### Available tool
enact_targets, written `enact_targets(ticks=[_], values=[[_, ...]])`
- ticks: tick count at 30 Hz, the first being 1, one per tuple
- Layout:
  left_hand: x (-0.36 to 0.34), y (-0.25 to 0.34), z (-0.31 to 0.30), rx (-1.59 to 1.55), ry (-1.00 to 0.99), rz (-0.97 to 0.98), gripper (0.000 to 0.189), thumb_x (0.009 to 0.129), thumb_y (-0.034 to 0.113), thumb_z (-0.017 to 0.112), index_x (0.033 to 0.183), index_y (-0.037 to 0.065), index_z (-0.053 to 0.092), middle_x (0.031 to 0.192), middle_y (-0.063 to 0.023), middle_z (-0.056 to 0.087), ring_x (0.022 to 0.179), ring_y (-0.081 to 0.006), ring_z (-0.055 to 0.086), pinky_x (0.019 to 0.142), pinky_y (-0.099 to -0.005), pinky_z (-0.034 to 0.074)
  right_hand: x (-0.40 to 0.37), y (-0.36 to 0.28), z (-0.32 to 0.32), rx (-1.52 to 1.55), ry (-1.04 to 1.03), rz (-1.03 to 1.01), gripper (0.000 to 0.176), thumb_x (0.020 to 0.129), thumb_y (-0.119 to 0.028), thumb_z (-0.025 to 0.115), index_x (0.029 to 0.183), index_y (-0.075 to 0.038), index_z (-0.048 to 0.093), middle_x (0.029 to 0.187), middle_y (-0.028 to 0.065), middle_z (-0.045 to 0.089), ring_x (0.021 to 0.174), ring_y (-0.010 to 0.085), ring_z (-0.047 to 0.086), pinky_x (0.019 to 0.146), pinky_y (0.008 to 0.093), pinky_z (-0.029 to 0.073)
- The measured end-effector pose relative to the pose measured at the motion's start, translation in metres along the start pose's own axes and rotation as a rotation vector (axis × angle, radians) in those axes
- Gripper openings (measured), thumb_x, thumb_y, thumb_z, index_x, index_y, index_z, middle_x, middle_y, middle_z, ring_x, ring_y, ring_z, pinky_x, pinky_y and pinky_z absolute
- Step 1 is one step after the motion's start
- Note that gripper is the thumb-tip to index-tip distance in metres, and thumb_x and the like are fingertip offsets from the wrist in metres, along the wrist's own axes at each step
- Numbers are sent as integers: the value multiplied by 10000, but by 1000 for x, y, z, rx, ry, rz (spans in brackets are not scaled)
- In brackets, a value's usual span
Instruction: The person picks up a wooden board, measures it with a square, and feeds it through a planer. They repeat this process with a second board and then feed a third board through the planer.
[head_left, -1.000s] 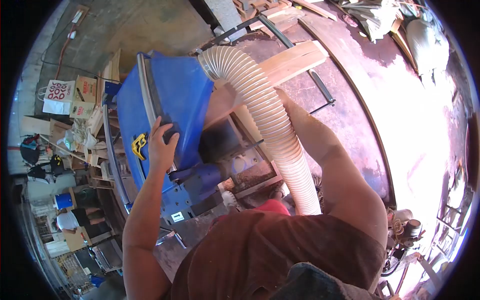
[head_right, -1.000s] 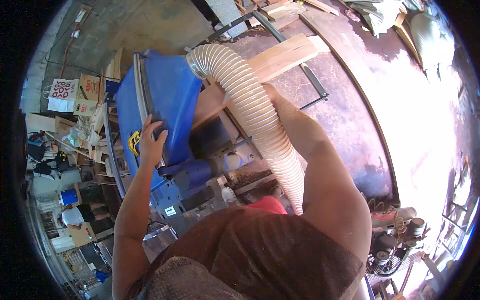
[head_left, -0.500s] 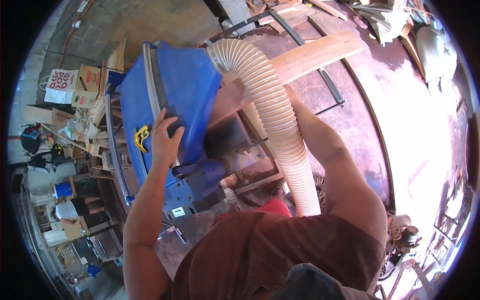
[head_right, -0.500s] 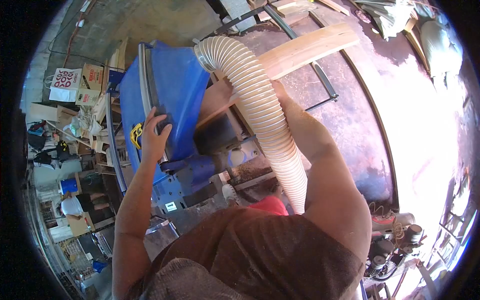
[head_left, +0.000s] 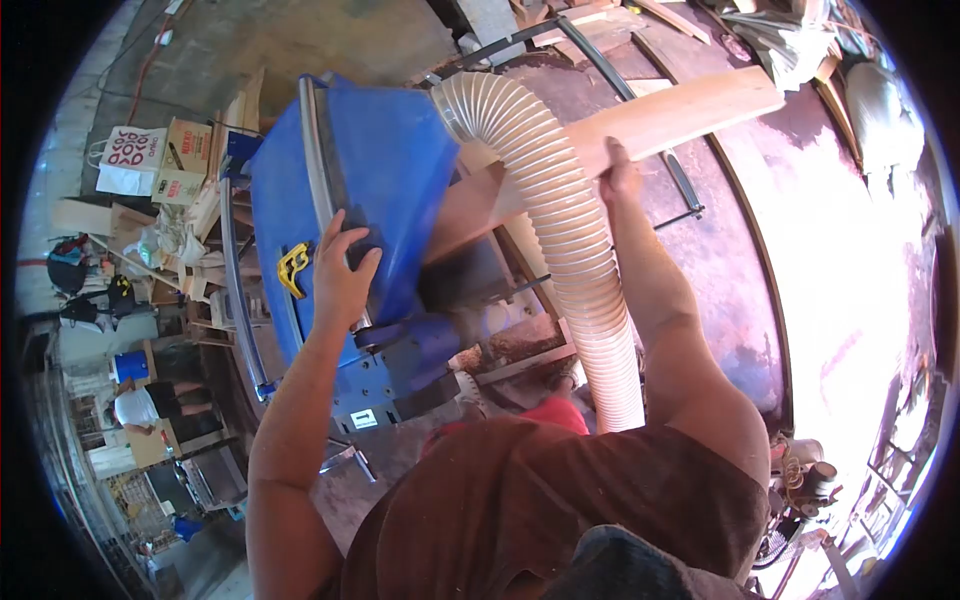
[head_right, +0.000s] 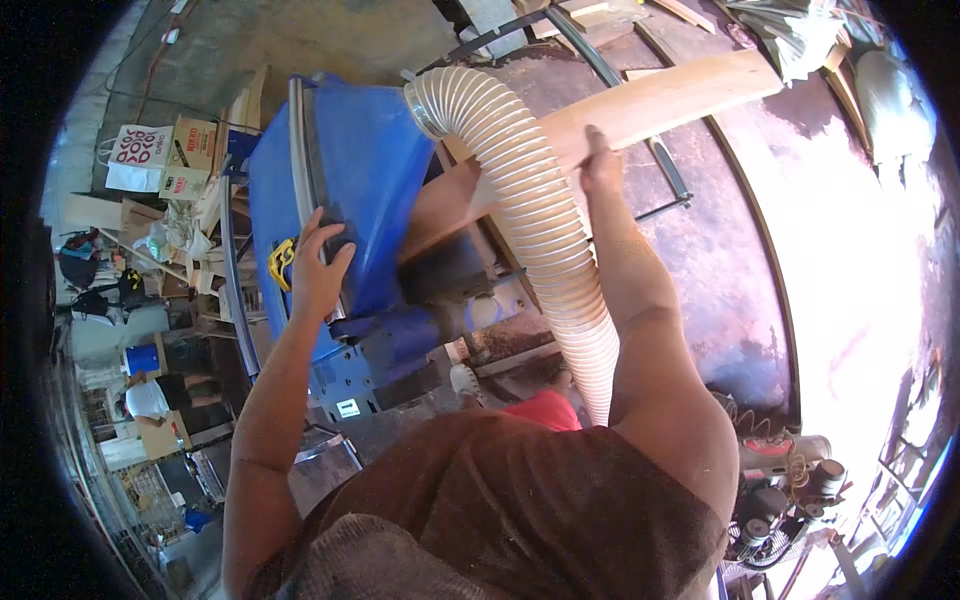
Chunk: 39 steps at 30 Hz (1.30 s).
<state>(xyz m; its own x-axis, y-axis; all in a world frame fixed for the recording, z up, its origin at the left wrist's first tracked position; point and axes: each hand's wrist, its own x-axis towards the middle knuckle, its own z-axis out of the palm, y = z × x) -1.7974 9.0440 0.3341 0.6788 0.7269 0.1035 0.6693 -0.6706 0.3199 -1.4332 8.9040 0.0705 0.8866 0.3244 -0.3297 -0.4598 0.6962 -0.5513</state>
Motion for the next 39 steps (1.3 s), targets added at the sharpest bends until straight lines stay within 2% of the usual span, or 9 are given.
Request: enact_targets(ticks=[11,21,23,25,27,29,34,38,39], values=[[1,1,1,10,-3,-17,310,799,169,716,1084,66,647,1426,-141,440,1294,-333,431,1061,-409,362,4,-85,-23,152,-70,-267,544,827,-7,619,1327,-15,405,1247,156,526,1146,304,536,967,444,476],[-1,-1,1,20,21,9,309,788,172,718,1066,56,647,1415,-152,449,1287,-346,434,1063,-412,357,36,-199,-115,121,-17,-525,511,872,-266,529,1302,1,456,1271,167,535,1201,340,507,1023,509,419],[0,-4,2,20,32,21,319,782,191,723,1064,61,650,1407,-148,459,1282,-350,437,1061,-417,357,-27,-232,-66,199,159,-546,541,844,-318,565,1275,1,490,1257,163,550,1187,327,520,1021,493,429],[1,-9,4,23,57,25,330,775,209,728,1062,65,652,1399,-144,469,1276,-354,440,1059,-422,357,-6,-269,-105,97,147,-838,629,771,-388,659,1250,-6,515,1247,158,561,1170,332,532,1019,485,436],[2,-15,6,45,60,75,365,762,261,734,1066,75,657,1391,-144,479,1260,-362,450,1055,-427,358,-33,-303,-96,117,-97,-969,708,680,-388,753,1238,-16,526,1240,152,565,1155,323,542,1012,486,442],[-1,-14,5,24,77,51,376,761,282,731,1070,80,659,1395,-143,476,1252,-367,454,1051,-427,361,-60,-332,-84,123,-119,-1024,722,618,-349,806,1210,-28,547,1198,145,589,1129,304,562,1011,467,446],[2,-27,11,-96,141,113,604,766,453,687,1249,111,567,1435,-187,412,1328,-409,358,1118,-462,263,-165,-357,3,171,-243,-1067,526,571,-331,804,1004,-79,647,1054,72,643,1040,269,601,973,432,465],[-10,-17,8,-116,259,74,810,771,518,653,1411,109,373,1492,-226,289,1394,-460,177,1125,-561,151,-241,-332,64,203,-391,-1000,527,593,-285,748,1064,-82,627,1125,106,611,1099,304,565,987,490,430],[-19,-10,-4,-127,345,233,777,796,488,654,1414,107,374,1486,-238,271,1379,-458,208,1117,-561,177,-251,-324,78,218,-428,-989,527,593,-285,748,1064,-82,627,1125,106,611,1099,304,565,987,490,430]])
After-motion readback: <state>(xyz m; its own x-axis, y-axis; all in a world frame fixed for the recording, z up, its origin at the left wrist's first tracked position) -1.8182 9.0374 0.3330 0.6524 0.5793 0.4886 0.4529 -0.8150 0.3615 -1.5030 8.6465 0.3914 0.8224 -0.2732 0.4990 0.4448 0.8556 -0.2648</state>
